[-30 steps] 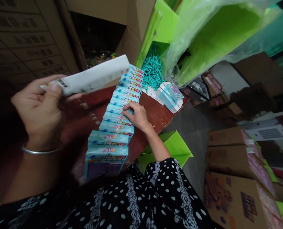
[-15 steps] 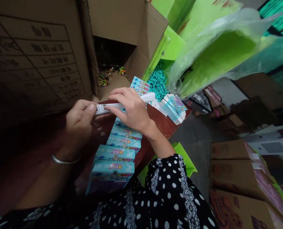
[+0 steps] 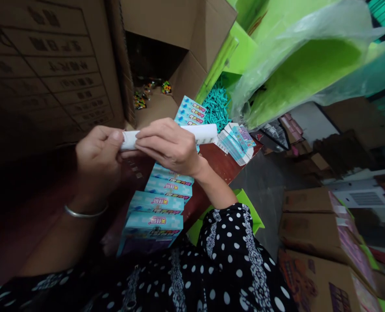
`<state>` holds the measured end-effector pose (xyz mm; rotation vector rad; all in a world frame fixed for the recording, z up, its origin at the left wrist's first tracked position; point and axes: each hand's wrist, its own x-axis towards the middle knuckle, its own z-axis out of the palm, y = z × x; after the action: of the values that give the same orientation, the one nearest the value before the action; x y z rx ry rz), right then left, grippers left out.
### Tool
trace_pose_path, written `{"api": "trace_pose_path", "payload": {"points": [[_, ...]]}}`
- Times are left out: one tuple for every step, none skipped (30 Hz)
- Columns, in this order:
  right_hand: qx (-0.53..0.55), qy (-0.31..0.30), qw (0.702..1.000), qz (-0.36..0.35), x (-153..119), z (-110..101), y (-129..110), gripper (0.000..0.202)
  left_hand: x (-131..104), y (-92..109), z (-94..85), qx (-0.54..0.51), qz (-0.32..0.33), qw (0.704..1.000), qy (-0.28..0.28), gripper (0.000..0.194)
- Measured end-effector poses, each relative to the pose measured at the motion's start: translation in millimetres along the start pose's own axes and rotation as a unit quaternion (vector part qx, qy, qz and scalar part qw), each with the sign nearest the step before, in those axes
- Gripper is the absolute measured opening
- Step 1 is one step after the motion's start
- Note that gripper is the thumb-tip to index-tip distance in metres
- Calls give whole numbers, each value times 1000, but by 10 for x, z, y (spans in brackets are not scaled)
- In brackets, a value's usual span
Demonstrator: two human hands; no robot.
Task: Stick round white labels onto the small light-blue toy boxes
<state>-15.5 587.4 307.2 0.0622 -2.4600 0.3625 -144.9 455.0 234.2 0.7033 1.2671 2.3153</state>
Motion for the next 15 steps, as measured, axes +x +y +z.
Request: {"api": "trace_pose_path", "payload": {"points": [[12, 33, 999, 28, -53, -32, 9, 33, 26, 5, -9, -9, 12, 1000, 25, 38], [24, 73, 995, 64, -113, -71, 32, 35, 55, 15, -16, -18, 29, 998, 52, 38], [37, 113, 988, 103, -180, -111, 70, 36, 82, 29, -22, -26, 47, 995, 78, 40], [52, 143, 978, 143, -252, -147, 124, 35, 109, 43, -27, -30, 64, 993, 100, 41], [70, 161, 968, 181, -330, -171, 190, 33, 131, 56, -30, -31, 79, 990, 116, 43], [91, 164, 958, 216, -412, -182, 263, 32, 150, 65, -31, -30, 91, 987, 126, 45], [111, 154, 949, 250, -494, -175, 335, 30, 165, 69, -32, -27, 99, 986, 133, 46], [128, 138, 941, 282, -576, -154, 402, 28, 176, 68, -32, -24, 104, 985, 137, 47], [141, 122, 933, 309, -654, -120, 458, 27, 183, 60, -31, -21, 107, 984, 139, 48], [151, 107, 926, 330, -725, -78, 499, 26, 188, 49, -30, -18, 108, 984, 139, 49], [157, 96, 920, 346, -787, -33, 527, 26, 190, 34, -29, -16, 106, 985, 138, 50], [161, 86, 916, 357, -838, 11, 544, 26, 191, 18, -27, -15, 104, 985, 134, 51], [162, 78, 914, 364, -879, 50, 552, 25, 191, 2, -26, -17, 100, 987, 128, 51], [161, 70, 913, 368, -909, 82, 556, 24, 191, -14, -24, -20, 96, 988, 123, 50], [157, 64, 914, 369, -931, 107, 560, 23, 191, -28, -23, -24, 93, 989, 117, 48]]}}
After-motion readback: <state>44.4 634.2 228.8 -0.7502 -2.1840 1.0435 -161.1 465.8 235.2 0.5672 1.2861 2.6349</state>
